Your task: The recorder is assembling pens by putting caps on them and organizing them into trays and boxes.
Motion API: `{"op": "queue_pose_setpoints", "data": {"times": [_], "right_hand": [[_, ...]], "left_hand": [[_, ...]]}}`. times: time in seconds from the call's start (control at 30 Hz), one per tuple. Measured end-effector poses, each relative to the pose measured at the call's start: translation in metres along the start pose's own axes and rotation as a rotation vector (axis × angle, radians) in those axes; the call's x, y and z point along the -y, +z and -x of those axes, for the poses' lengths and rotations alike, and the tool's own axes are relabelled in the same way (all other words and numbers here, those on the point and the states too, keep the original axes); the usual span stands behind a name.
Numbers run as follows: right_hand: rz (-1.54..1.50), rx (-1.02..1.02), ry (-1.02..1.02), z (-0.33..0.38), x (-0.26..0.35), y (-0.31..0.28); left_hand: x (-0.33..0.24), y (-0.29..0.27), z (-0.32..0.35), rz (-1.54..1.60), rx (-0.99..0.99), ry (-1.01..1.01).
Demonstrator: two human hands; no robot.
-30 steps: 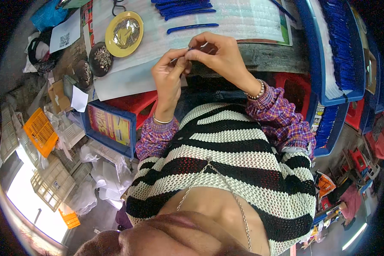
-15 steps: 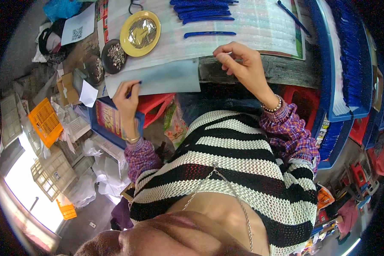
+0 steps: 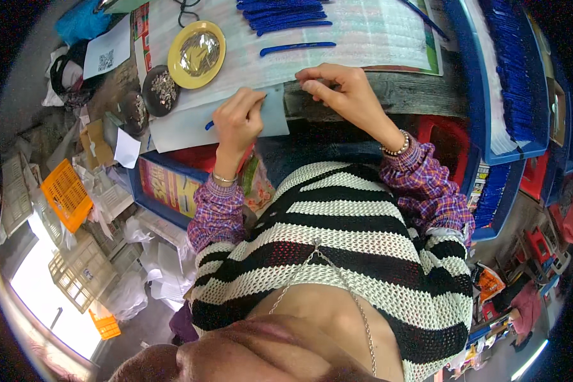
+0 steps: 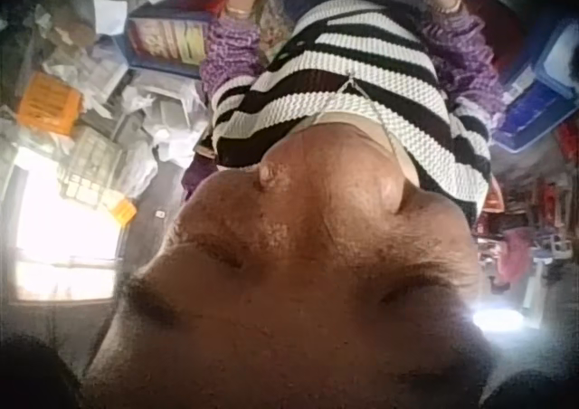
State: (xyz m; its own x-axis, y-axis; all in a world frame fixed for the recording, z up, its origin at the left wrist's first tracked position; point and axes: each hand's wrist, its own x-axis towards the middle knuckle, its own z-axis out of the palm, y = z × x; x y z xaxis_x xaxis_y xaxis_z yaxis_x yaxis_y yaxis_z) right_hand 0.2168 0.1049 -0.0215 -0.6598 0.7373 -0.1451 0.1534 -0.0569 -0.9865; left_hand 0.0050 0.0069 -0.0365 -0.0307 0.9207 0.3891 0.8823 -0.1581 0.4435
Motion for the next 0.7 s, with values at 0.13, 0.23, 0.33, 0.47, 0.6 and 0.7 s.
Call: {"op": "queue_pose_setpoints", "data": {"times": [0.13, 0.23, 0.33, 0.47, 0.6, 0.7], "right_hand": [[0.051, 0.010, -0.049, 0.001, 0.000, 0.003], [0.059, 0.007, -0.057, 0.003, 0.003, 0.006], [0.081, 0.005, -0.070, 0.006, 0.003, 0.008], [0.055, -0.016, -0.087, 0.011, 0.007, 0.009], [-0.010, -0.042, -0.015, 0.015, 0.006, 0.009], [-0.033, -0.056, -0.015, 0.016, 0.006, 0.007]], "left_hand": [[-0.006, -0.004, -0.004, 0.120, 0.031, -0.088], [-0.015, -0.006, -0.006, 0.391, 0.046, -0.272], [-0.029, -0.004, -0.006, 0.683, 0.064, -0.433], [-0.041, 0.003, -0.008, 0.855, 0.072, -0.435], [-0.050, 0.007, -0.010, 0.932, 0.081, -0.435], [-0.056, 0.007, -0.012, 1.007, 0.091, -0.517]]}}
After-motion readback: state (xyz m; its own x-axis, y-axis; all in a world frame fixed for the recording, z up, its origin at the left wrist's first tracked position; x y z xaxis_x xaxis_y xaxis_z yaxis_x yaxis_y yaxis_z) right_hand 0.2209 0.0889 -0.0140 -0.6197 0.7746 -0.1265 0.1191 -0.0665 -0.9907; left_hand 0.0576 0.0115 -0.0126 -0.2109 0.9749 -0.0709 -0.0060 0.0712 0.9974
